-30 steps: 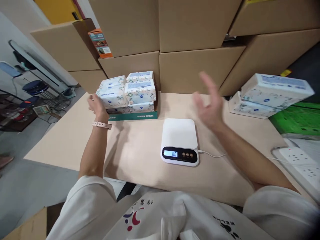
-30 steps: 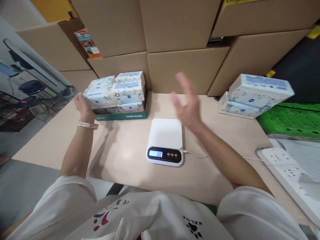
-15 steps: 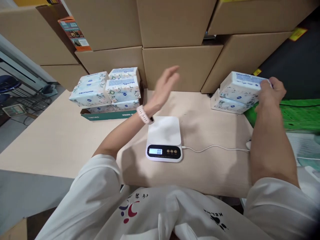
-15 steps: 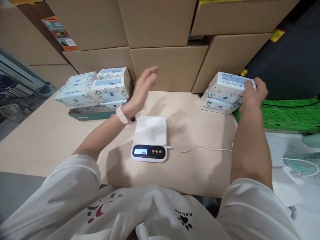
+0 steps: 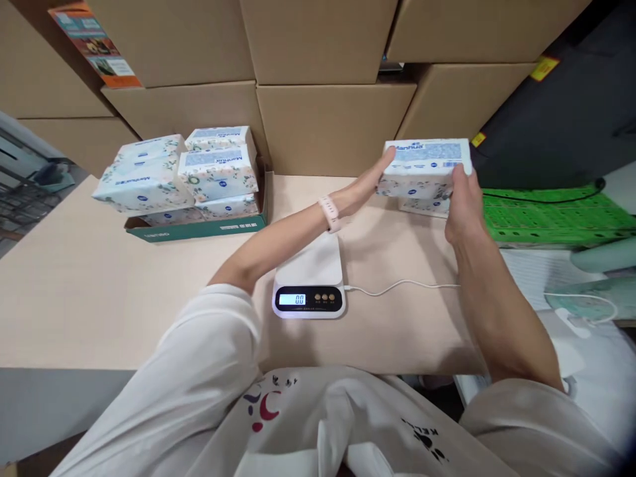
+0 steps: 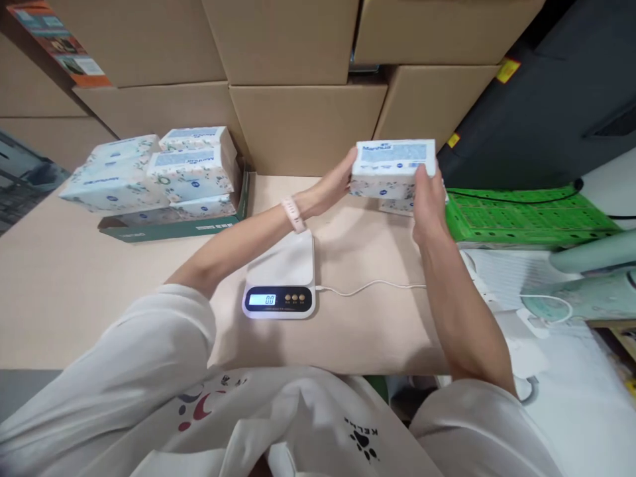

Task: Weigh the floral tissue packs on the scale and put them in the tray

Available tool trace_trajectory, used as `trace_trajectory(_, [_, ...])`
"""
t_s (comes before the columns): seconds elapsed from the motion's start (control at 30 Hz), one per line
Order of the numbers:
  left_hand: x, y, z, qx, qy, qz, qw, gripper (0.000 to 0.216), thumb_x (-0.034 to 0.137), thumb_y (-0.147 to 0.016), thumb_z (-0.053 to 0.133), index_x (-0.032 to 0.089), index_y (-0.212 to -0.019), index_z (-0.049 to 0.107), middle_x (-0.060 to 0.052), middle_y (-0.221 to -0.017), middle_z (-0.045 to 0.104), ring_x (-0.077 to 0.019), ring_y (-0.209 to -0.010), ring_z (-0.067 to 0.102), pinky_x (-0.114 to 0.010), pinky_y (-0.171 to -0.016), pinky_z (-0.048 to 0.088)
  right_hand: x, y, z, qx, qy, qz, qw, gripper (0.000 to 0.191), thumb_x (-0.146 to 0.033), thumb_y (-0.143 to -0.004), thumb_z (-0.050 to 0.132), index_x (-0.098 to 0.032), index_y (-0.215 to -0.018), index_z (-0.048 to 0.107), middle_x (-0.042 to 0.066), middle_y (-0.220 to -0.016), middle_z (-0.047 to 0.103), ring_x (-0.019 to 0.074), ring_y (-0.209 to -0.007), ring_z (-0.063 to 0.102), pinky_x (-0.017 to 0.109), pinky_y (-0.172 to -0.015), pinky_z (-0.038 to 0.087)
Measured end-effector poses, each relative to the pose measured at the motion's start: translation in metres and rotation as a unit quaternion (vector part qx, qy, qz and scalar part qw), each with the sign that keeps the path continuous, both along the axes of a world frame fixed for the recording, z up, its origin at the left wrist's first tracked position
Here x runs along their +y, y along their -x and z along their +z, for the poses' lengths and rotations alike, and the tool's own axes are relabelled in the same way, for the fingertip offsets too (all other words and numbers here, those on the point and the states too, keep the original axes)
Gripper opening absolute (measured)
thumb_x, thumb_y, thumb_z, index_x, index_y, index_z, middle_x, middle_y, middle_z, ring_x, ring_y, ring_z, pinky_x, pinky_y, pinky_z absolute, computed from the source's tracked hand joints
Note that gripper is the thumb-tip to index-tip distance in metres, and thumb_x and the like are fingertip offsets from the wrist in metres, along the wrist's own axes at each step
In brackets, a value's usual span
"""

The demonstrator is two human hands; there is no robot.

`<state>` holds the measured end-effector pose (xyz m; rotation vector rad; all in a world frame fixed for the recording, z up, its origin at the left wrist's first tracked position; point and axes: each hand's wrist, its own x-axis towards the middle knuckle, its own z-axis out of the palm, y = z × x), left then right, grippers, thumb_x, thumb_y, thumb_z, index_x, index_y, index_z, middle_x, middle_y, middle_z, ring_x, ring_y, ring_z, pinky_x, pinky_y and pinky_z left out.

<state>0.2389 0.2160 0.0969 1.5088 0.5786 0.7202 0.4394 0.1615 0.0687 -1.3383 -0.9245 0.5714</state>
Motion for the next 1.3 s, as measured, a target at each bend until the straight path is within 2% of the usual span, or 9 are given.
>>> trace_trajectory(0.1, [-0.055, 0.085, 0.014, -0.014, 0.005, 0.032, 0.999, 0.073, 0.067, -0.119, 0.017, 0.032, -0.166, 0.061, 0.007, -0.179, 0.053, -0.0237, -0.176, 0.037, -0.040, -0.148, 0.030, -0.049, 0.043, -0.008, -0.042, -0.029, 0.155, 0.987, 0.055, -0.064, -0.102, 0.066, -0.041, -0.152, 0.063, -0.004, -0.167, 0.067, 0.0268, -0.165, 0.055, 0.061, -0.146, 0.032])
trace_trajectory(0.2, [-0.119, 0.162, 0.018, -0.002, -0.012, 0.039, 0.999, 0.077, 0.088, -0.107, 0.039, 0.040, -0.163, 0.063, 0.011, -0.180, 0.050, -0.0303, -0.181, 0.024, -0.049, -0.151, 0.026, -0.102, 0.089, -0.021, -0.082, -0.026, 0.311, 0.946, 0.083, -0.074, -0.101, 0.064, -0.044, -0.174, 0.040, -0.001, -0.180, 0.053, 0.0328, -0.171, 0.046, 0.070, -0.144, 0.033])
trace_trajectory(0.27, [-0.155, 0.195, 0.013, 0.017, 0.002, 0.078, 0.997, 0.083, 0.091, -0.105, 0.039, 0.039, -0.167, 0.059, 0.009, -0.181, 0.050, -0.0320, -0.182, 0.017, -0.054, -0.152, 0.022, -0.128, 0.113, -0.029, -0.099, -0.018, 0.379, 0.920, 0.088, -0.072, -0.104, 0.061, -0.046, -0.180, 0.026, 0.000, -0.185, 0.046, 0.0325, -0.173, 0.043, 0.071, -0.143, 0.033])
trace_trajectory(0.33, [-0.181, 0.214, 0.001, 0.028, 0.014, 0.112, 0.993, 0.084, 0.089, -0.107, 0.034, 0.039, -0.172, 0.052, 0.007, -0.183, 0.046, -0.0312, -0.183, 0.011, -0.055, -0.153, 0.018, -0.143, 0.128, -0.038, -0.109, -0.008, 0.414, 0.904, 0.087, -0.071, -0.107, 0.059, -0.047, -0.182, 0.021, -0.001, -0.186, 0.045, 0.0323, -0.175, 0.041, 0.073, -0.145, 0.026])
trace_trajectory(0.4, [-0.196, 0.222, -0.011, 0.031, 0.024, 0.121, 0.992, 0.084, 0.088, -0.108, 0.032, 0.041, -0.176, 0.046, 0.008, -0.187, 0.040, -0.0295, -0.183, 0.007, -0.054, -0.153, 0.017, -0.148, 0.136, -0.045, -0.116, 0.005, 0.424, 0.898, 0.085, -0.071, -0.107, 0.057, -0.048, -0.181, 0.024, -0.001, -0.184, 0.048, 0.0331, -0.173, 0.043, 0.075, -0.146, 0.023])
trace_trajectory(0.57, [-0.204, 0.228, -0.033, 0.075, 0.021, 0.135, 0.988, 0.091, 0.091, -0.107, 0.028, 0.040, -0.181, 0.034, 0.008, -0.194, 0.016, -0.0323, -0.183, 0.003, -0.058, -0.153, 0.007, -0.146, 0.134, -0.059, -0.119, 0.032, 0.410, 0.904, 0.079, -0.076, -0.108, 0.049, -0.045, -0.179, 0.034, 0.002, -0.178, 0.056, 0.0345, -0.170, 0.048, 0.074, -0.143, 0.031])
trace_trajectory(0.73, [-0.201, 0.236, -0.050, 0.065, -0.015, 0.227, 0.972, 0.093, 0.093, -0.105, 0.024, 0.042, -0.182, 0.028, 0.008, -0.195, 0.008, -0.0301, -0.183, -0.001, -0.055, -0.151, 0.004, -0.150, 0.120, -0.075, -0.091, 0.005, 0.281, 0.955, 0.078, -0.082, -0.106, 0.045, -0.047, -0.176, 0.040, 0.003, -0.184, 0.048, 0.0356, -0.176, 0.038, 0.076, -0.144, 0.022])
trace_trajectory(0.9, [-0.200, 0.244, -0.058, 0.034, 0.006, 0.250, 0.968, 0.095, 0.097, -0.102, 0.020, 0.044, -0.180, 0.033, 0.009, -0.195, 0.008, -0.0277, -0.183, -0.003, -0.054, -0.151, 0.008, -0.153, 0.108, -0.088, -0.079, -0.030, 0.256, 0.963, 0.081, -0.084, -0.105, 0.040, -0.048, -0.177, 0.037, 0.001, -0.183, 0.050, 0.0349, -0.178, 0.035, 0.077, -0.146, 0.012])
trace_trajectory(1.3, [-0.205, 0.240, -0.067, 0.018, 0.039, 0.234, 0.971, 0.095, 0.098, -0.101, 0.025, 0.044, -0.178, 0.038, 0.009, -0.194, 0.014, -0.0278, -0.184, 0.004, -0.052, -0.151, 0.014, -0.168, 0.115, -0.077, -0.052, -0.036, 0.312, 0.948, 0.070, -0.076, -0.110, 0.040, -0.047, -0.174, 0.045, 0.000, -0.182, 0.052, 0.0318, -0.175, 0.042, 0.066, -0.149, 0.017])
